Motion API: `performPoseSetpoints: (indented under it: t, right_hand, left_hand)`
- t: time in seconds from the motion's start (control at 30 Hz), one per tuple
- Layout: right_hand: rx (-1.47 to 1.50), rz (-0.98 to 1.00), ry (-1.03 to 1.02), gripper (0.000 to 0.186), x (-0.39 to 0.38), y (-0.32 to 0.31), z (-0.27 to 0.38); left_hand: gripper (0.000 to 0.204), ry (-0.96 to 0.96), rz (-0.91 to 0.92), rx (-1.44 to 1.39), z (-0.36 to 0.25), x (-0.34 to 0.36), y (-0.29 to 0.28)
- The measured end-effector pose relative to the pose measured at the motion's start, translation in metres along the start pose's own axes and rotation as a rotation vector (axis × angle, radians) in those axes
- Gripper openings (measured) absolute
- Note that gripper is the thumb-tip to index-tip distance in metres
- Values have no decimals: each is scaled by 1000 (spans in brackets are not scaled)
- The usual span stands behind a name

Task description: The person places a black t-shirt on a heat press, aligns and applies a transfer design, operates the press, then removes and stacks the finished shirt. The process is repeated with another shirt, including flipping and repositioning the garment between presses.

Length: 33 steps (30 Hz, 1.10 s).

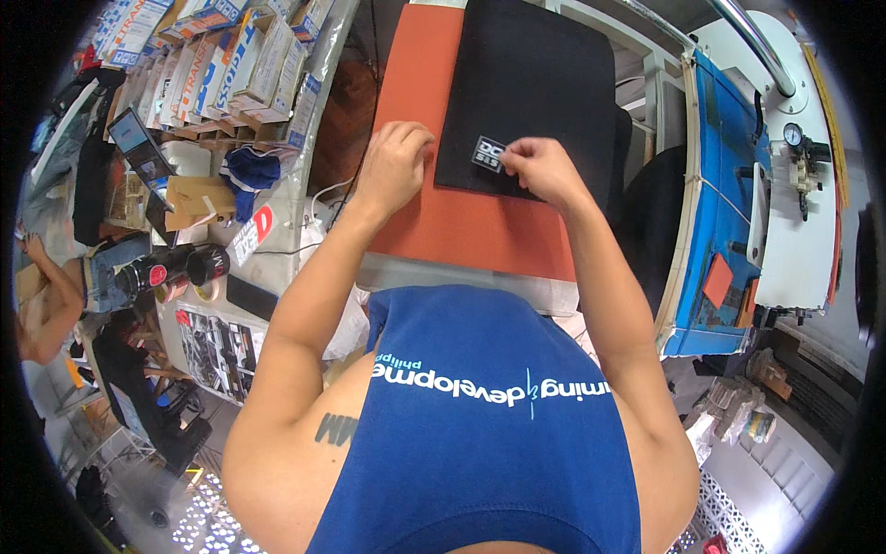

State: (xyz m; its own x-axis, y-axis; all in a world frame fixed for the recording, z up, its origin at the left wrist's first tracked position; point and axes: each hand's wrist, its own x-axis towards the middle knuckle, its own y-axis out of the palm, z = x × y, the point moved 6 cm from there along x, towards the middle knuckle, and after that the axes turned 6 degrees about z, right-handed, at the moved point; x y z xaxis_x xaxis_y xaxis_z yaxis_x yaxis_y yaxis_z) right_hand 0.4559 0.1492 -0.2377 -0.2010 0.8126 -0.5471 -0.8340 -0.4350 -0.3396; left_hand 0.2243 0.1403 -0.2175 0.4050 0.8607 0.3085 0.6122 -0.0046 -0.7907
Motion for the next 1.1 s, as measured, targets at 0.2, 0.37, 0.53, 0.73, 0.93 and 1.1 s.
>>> performPoseSetpoints:
  t: [0.2,0.37,0.53,0.73,0.93,1.1]
  right_hand:
    - [-256,-39,70,22,26,-2,29]
    - [-619,-549,-335,25,4,-10,31]
    - [-671,-533,-691,26,1,19,16]
    - [-688,-562,-671,27,4,26,11]
    - [-677,-577,-687,26,2,25,10]
    - [-634,-585,-705,23,2,23,7]
  left_hand:
    - [25,175,56,53,1,1,12]
    - [26,182,1,-54,14,-8,7]
    - [27,91,-11,-149,25,-10,7]
    - [38,106,28,-24,14,-2,12]
    - [42,154,86,90,7,6,28]
    - [42,155,96,129,9,4,33]
